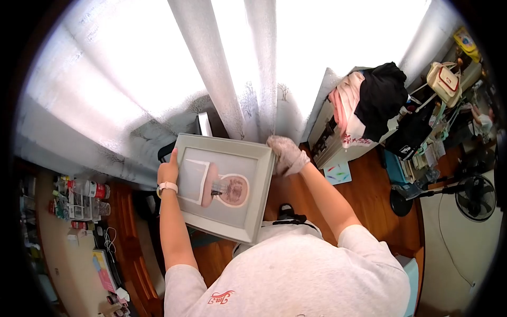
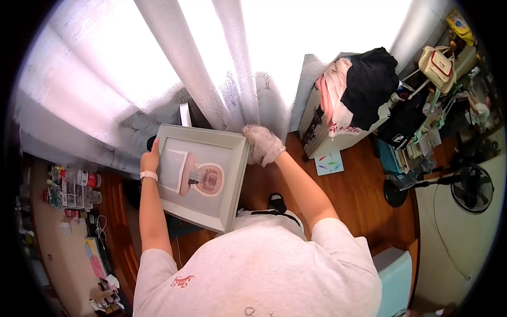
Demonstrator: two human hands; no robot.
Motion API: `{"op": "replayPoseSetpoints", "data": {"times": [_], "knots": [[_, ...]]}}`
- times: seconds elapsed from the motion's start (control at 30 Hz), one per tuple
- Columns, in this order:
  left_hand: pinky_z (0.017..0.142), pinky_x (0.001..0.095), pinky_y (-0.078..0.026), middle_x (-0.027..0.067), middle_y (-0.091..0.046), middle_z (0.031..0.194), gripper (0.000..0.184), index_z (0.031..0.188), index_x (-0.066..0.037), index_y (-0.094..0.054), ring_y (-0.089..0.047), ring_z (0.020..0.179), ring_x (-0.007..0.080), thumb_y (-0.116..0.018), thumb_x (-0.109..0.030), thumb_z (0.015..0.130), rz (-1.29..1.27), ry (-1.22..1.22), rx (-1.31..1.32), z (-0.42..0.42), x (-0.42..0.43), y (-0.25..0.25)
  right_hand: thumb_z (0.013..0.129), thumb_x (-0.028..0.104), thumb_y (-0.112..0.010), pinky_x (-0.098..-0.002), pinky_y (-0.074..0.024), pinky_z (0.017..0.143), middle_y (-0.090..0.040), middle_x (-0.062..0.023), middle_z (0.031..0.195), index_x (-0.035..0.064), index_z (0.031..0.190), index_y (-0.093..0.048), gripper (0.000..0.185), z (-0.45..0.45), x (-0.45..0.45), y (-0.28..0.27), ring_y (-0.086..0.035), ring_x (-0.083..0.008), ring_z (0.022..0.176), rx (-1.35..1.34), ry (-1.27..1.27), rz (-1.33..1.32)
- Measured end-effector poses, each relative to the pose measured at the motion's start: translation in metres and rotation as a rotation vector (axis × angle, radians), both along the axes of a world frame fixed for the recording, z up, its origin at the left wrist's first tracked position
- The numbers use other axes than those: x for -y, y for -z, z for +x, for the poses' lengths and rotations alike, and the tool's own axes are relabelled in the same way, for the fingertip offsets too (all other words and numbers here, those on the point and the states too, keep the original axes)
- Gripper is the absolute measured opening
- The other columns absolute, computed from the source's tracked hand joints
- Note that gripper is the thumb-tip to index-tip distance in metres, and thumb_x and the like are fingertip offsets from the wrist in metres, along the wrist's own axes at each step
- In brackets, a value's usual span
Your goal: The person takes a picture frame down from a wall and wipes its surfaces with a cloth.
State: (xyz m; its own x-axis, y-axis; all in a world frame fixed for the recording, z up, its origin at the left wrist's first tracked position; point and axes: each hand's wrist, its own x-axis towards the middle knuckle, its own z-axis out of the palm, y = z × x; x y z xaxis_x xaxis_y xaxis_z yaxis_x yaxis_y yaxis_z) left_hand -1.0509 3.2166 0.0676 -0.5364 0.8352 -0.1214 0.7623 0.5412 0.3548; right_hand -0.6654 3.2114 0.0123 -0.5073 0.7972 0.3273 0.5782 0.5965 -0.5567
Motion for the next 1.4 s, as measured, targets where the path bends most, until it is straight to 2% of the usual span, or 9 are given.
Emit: {"op": "replayPoseSetpoints", "data": {"times": [0.2, 0.33, 0.47, 0.57, 0.9, 1.07, 1.17, 1.27, 1.4], "knots": [[0.08, 0.0419, -0.044, 0.0327, -0.06, 0.088, 0.083, 0.087, 0.015, -0.061, -0.059, 0.09, 0.0413, -0.034, -0.063, 0.087, 0.205, 0.012, 0.328, -0.018, 0.043, 0.038, 0.071, 0.013, -0.064, -0.0341, -0.0351, 0.102, -0.053, -0.016, 0.122, 0.0069, 0.116, -0.055, 0.046, -0.031, -0.068, -0.02, -0.043, -0.0296, 0.123, 0.383, 0.204, -0.481], [0.077, 0.0404, -0.044, 0.0303, -0.061, 0.082, 0.074, 0.088, 0.012, -0.061, -0.061, 0.085, 0.0374, -0.035, -0.056, 0.091, 0.119, 0.165, 0.406, -0.048, 0.089, 0.049, 0.051, 0.015, -0.079, -0.036, -0.0267, 0.109, -0.036, -0.0194, 0.138, 0.0032, 0.132, -0.037, 0.092, -0.015, -0.038, 0.017, -0.032, -0.032, 0.13, 0.172, 0.093, -0.042], [0.071, 0.032, -0.047, 0.0136, -0.065, 0.079, 0.057, 0.09, 0.012, -0.062, -0.059, 0.075, 0.0173, -0.047, -0.044, 0.093, 0.206, 0.038, 0.622, -0.044, 0.132, 0.059, 0.069, 0.012, -0.061, -0.036, -0.0273, 0.108, -0.037, -0.0222, 0.136, -0.0012, 0.134, -0.033, 0.072, -0.024, 0.005, 0.017, -0.034, -0.0336, 0.129, 0.071, 0.07, -0.058], [0.073, 0.0374, -0.046, 0.0251, -0.064, 0.078, 0.06, 0.09, 0.01, -0.063, -0.064, 0.079, 0.032, -0.05, -0.049, 0.089, 0.245, 0.006, 0.471, -0.036, 0.135, 0.054, 0.092, 0.013, -0.037, -0.0359, -0.0288, 0.107, -0.039, -0.0239, 0.134, -0.0028, 0.134, -0.032, 0.045, -0.041, 0.003, 0.0, -0.036, -0.0343, 0.126, -0.089, 0.177, -0.424], [0.071, 0.0379, -0.046, 0.0268, -0.063, 0.082, 0.062, 0.088, 0.014, -0.061, -0.063, 0.083, 0.0357, -0.054, -0.048, 0.086, 0.235, -0.027, 0.486, -0.03, 0.133, 0.038, 0.082, 0.01, -0.051, -0.0393, -0.0459, 0.085, -0.054, -0.0231, 0.101, -0.0011, 0.116, -0.048, 0.036, -0.037, 0.063, 0.02, -0.054, -0.0356, 0.096, 0.306, 0.174, -0.009], [0.073, 0.0385, -0.047, 0.0291, -0.063, 0.083, 0.058, 0.088, 0.014, -0.06, -0.063, 0.087, 0.0381, -0.054, -0.043, 0.088, 0.274, 0.028, 0.527, -0.028, 0.132, 0.032, 0.092, 0.028, -0.047, -0.0375, -0.0445, 0.08, -0.058, -0.0168, 0.1, -0.0008, 0.108, -0.054, 0.034, -0.023, 0.094, 0.053, -0.056, -0.0299, 0.091, -0.56, 0.14, -0.484], [0.072, 0.0392, -0.047, 0.0302, -0.062, 0.081, 0.059, 0.086, 0.015, -0.06, -0.062, 0.086, 0.0396, -0.054, -0.043, 0.088, 0.258, 0.046, 0.523, -0.029, 0.133, 0.036, 0.095, 0.019, -0.041, -0.0372, -0.0437, 0.089, -0.055, -0.0178, 0.116, -0.0012, 0.122, -0.048, 0.034, -0.034, 0.063, -0.011, -0.055, -0.0311, 0.102, -0.095, -0.07, -0.185], [0.073, 0.0398, -0.047, 0.0313, -0.061, 0.08, 0.061, 0.084, 0.015, -0.06, -0.061, 0.085, 0.042, -0.054, -0.046, 0.087, 0.216, 0.038, 0.484, -0.03, 0.133, 0.041, 0.089, 0.039, -0.047, -0.0335, -0.0441, 0.084, -0.061, -0.0112, 0.107, 0.0017, 0.113, -0.056, 0.045, -0.055, 0.016, -0.051, -0.056, -0.0235, 0.097, -0.91, 0.186, -1.281], [0.071, 0.0425, -0.046, 0.0314, -0.06, 0.079, 0.061, 0.084, 0.013, -0.06, -0.06, 0.086, 0.0438, -0.052, -0.047, 0.087, 0.243, 0.002, 0.476, -0.036, 0.133, 0.062, 0.084, 0.019, -0.047, -0.0376, -0.0395, 0.093, -0.058, -0.0186, 0.109, 0.0019, 0.111, -0.057, 0.033, -0.049, -0.056, 0.004, -0.052, -0.033, 0.104, -0.1, -0.029, -0.154]]}}
